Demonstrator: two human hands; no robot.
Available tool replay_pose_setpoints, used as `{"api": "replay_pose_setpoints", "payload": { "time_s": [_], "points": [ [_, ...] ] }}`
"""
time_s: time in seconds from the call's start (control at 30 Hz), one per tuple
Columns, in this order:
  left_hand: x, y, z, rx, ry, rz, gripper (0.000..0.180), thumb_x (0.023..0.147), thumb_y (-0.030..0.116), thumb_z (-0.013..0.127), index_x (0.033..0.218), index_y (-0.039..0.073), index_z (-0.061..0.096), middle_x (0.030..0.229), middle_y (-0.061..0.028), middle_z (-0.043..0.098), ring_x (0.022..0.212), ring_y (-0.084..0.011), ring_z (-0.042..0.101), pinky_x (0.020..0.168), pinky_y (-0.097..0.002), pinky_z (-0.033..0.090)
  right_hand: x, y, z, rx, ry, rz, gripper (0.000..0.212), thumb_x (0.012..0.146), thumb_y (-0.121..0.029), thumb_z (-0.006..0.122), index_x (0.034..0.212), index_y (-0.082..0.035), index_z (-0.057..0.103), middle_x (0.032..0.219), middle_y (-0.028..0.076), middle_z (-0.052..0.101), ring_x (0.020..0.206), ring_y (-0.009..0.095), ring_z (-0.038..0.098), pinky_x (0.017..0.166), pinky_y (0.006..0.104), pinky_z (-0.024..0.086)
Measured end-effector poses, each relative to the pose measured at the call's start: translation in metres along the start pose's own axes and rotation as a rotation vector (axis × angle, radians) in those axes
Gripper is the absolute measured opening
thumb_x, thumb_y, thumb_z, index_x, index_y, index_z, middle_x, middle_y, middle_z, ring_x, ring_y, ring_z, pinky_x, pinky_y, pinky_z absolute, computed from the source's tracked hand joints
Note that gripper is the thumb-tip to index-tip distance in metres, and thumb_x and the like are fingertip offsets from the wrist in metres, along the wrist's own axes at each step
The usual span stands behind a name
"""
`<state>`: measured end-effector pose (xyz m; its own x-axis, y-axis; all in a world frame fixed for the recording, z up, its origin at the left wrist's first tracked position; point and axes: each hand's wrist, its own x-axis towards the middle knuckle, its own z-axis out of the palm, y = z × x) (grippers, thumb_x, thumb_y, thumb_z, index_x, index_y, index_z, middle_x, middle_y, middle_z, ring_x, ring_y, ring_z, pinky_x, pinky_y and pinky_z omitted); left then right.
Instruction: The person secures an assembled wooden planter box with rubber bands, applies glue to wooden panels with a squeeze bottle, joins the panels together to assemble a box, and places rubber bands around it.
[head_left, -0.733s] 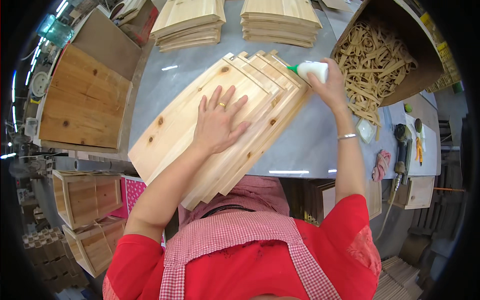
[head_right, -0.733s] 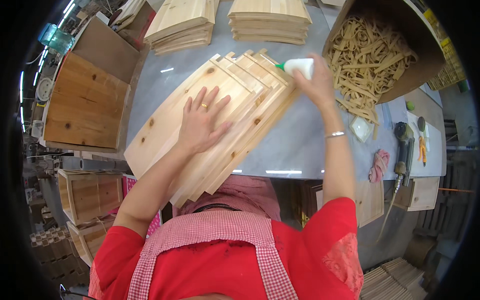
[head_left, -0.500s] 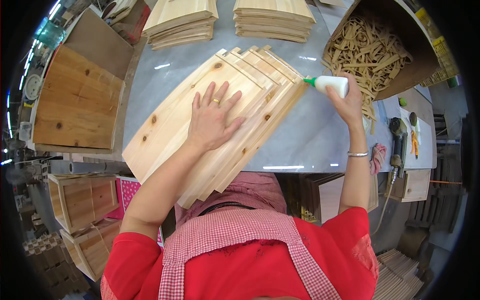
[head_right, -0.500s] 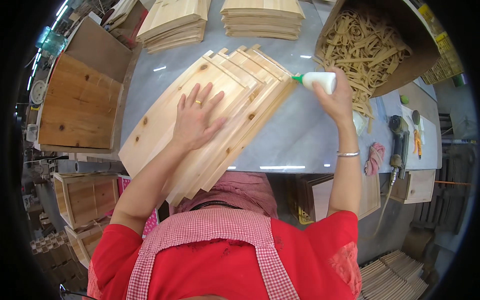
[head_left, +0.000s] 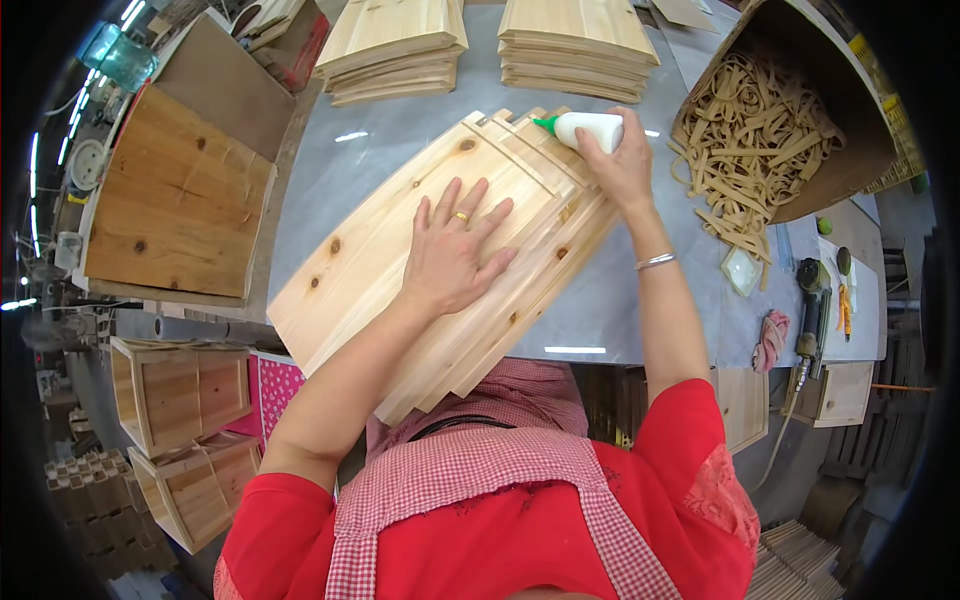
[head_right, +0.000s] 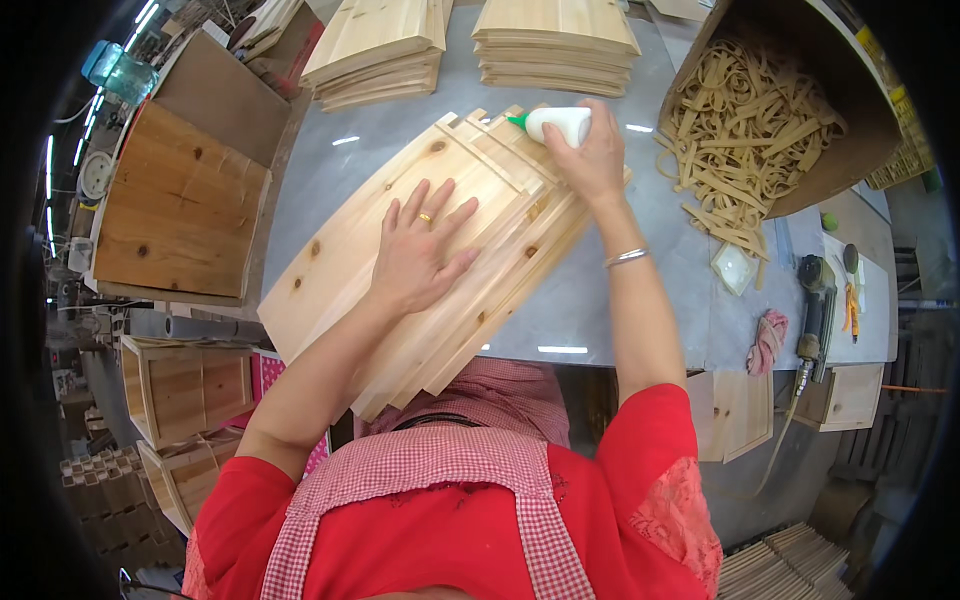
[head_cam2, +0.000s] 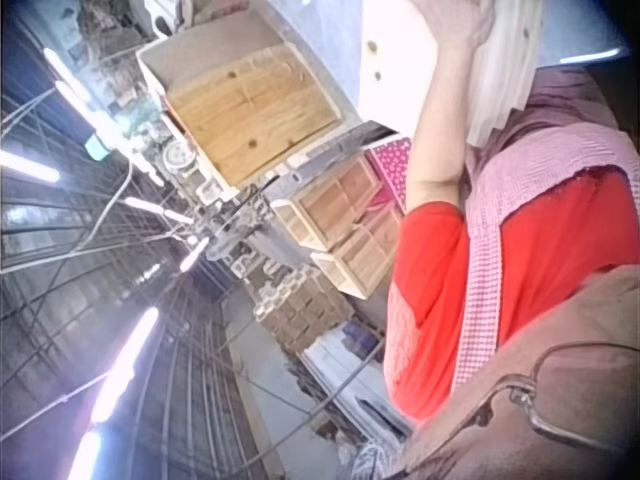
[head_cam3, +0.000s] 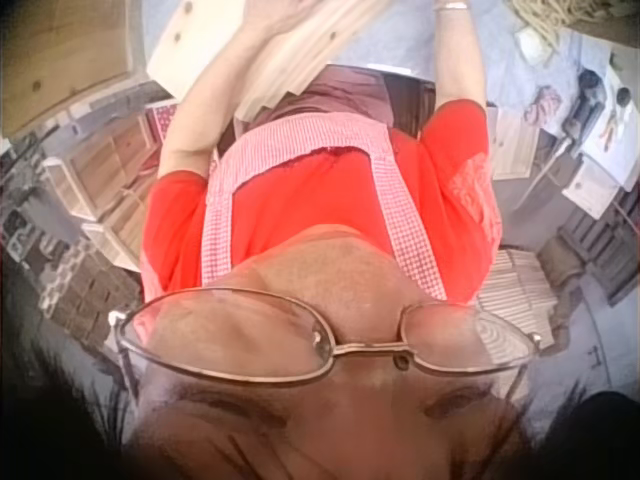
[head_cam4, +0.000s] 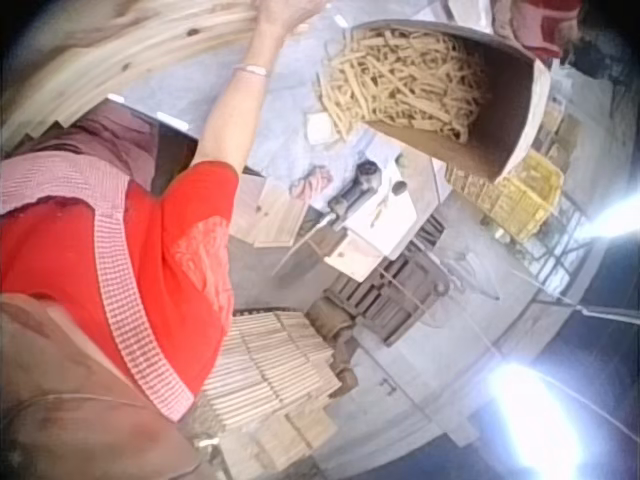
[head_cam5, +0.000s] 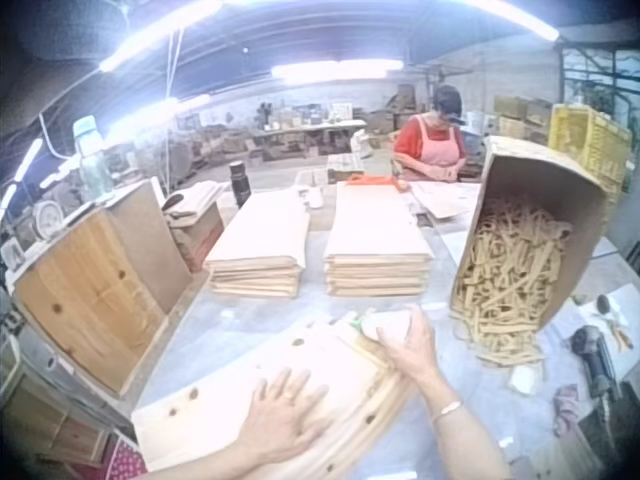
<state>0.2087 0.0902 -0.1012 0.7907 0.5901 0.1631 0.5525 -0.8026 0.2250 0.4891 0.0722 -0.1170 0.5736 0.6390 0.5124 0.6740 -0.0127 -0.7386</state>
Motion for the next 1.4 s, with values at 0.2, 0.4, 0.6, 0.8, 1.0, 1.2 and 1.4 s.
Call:
{"api": "replay_pose_setpoints", "payload": {
  "time_s": [0.2, 0.4, 0.6, 0.8, 1.0, 1.2, 1.4],
  "points": [
    [0.003, -0.002, -0.001, 0.006, 0.001, 0.010, 0.056, 0.094, 0.050, 0.053, 0.144, 0.026, 0.049, 0.155, -0.0125, 0.036, 0.146, -0.0380, 0.024, 0.115, -0.0611, 0.017, -0.020, 0.005, -0.067, -0.206, -0.038, -0.182, 0.046, 0.077, -0.025, 0.077, 0.112, -0.003, 0.057, 0.100, 0.018, 0.064, 0.090, 0.035, 0.064, 0.079, 0.0412, 0.051],
    [0.001, -0.006, 0.000, 0.036, 0.030, 0.006, 0.052, 0.094, 0.046, 0.054, 0.143, 0.028, 0.050, 0.155, -0.0094, 0.035, 0.145, -0.0373, 0.025, 0.115, -0.0604, 0.019, -0.044, -0.015, -0.122, -0.222, -0.104, -0.028, 0.042, 0.078, -0.022, 0.077, 0.110, -0.002, 0.058, 0.096, 0.015, 0.065, 0.085, 0.028, 0.065, 0.076, 0.0366, 0.051],
    [0.002, -0.005, 0.006, -0.084, 0.101, -0.041, 0.054, 0.097, 0.041, 0.050, 0.142, 0.012, 0.050, 0.153, -0.0158, 0.038, 0.145, -0.0357, 0.029, 0.116, -0.0583, 0.019, -0.042, -0.017, -0.069, 0.101, 0.038, 0.180, 0.045, 0.081, -0.029, 0.079, 0.111, -0.002, 0.059, 0.098, 0.012, 0.066, 0.088, 0.020, 0.063, 0.079, 0.0332, 0.052],
    [0.000, -0.004, 0.005, -0.042, 0.070, -0.046, 0.052, 0.097, 0.035, 0.051, 0.142, 0.008, 0.048, 0.152, -0.0149, 0.039, 0.145, -0.0316, 0.029, 0.117, -0.0545, 0.020, -0.015, -0.037, 0.021, 0.115, -0.002, 0.032, 0.050, 0.077, -0.030, 0.080, 0.111, -0.002, 0.056, 0.101, 0.021, 0.065, 0.092, 0.037, 0.064, 0.081, 0.0429, 0.051],
    [0.000, -0.004, 0.004, -0.079, 0.106, -0.037, 0.050, 0.097, 0.033, 0.052, 0.140, 0.008, 0.050, 0.152, -0.0146, 0.039, 0.144, -0.0315, 0.030, 0.116, -0.0544, 0.021, -0.002, -0.044, 0.007, -0.049, -0.100, -0.145, 0.046, 0.077, -0.026, 0.076, 0.109, -0.001, 0.057, 0.100, 0.022, 0.064, 0.091, 0.040, 0.063, 0.081, 0.0440, 0.050],
    [0.000, -0.011, 0.006, -0.095, 0.141, -0.031, 0.048, 0.096, 0.032, 0.051, 0.138, 0.008, 0.052, 0.149, -0.0168, 0.043, 0.142, -0.0330, 0.033, 0.115, -0.0568, 0.023, -0.033, -0.060, -0.080, -0.227, -0.209, -0.158, 0.042, 0.077, -0.023, 0.076, 0.109, -0.002, 0.058, 0.097, 0.019, 0.064, 0.088, 0.035, 0.064, 0.077, 0.0406, 0.051],
    [0.000, -0.010, 0.006, -0.082, 0.152, -0.041, 0.045, 0.095, 0.029, 0.051, 0.136, 0.009, 0.054, 0.147, -0.0175, 0.044, 0.141, -0.0338, 0.035, 0.114, -0.0570, 0.024, -0.040, -0.060, -0.099, -0.137, -0.154, 0.081, 0.041, 0.079, -0.025, 0.078, 0.109, -0.003, 0.059, 0.092, 0.015, 0.065, 0.083, 0.026, 0.064, 0.075, 0.0359, 0.051]
  ]
}}
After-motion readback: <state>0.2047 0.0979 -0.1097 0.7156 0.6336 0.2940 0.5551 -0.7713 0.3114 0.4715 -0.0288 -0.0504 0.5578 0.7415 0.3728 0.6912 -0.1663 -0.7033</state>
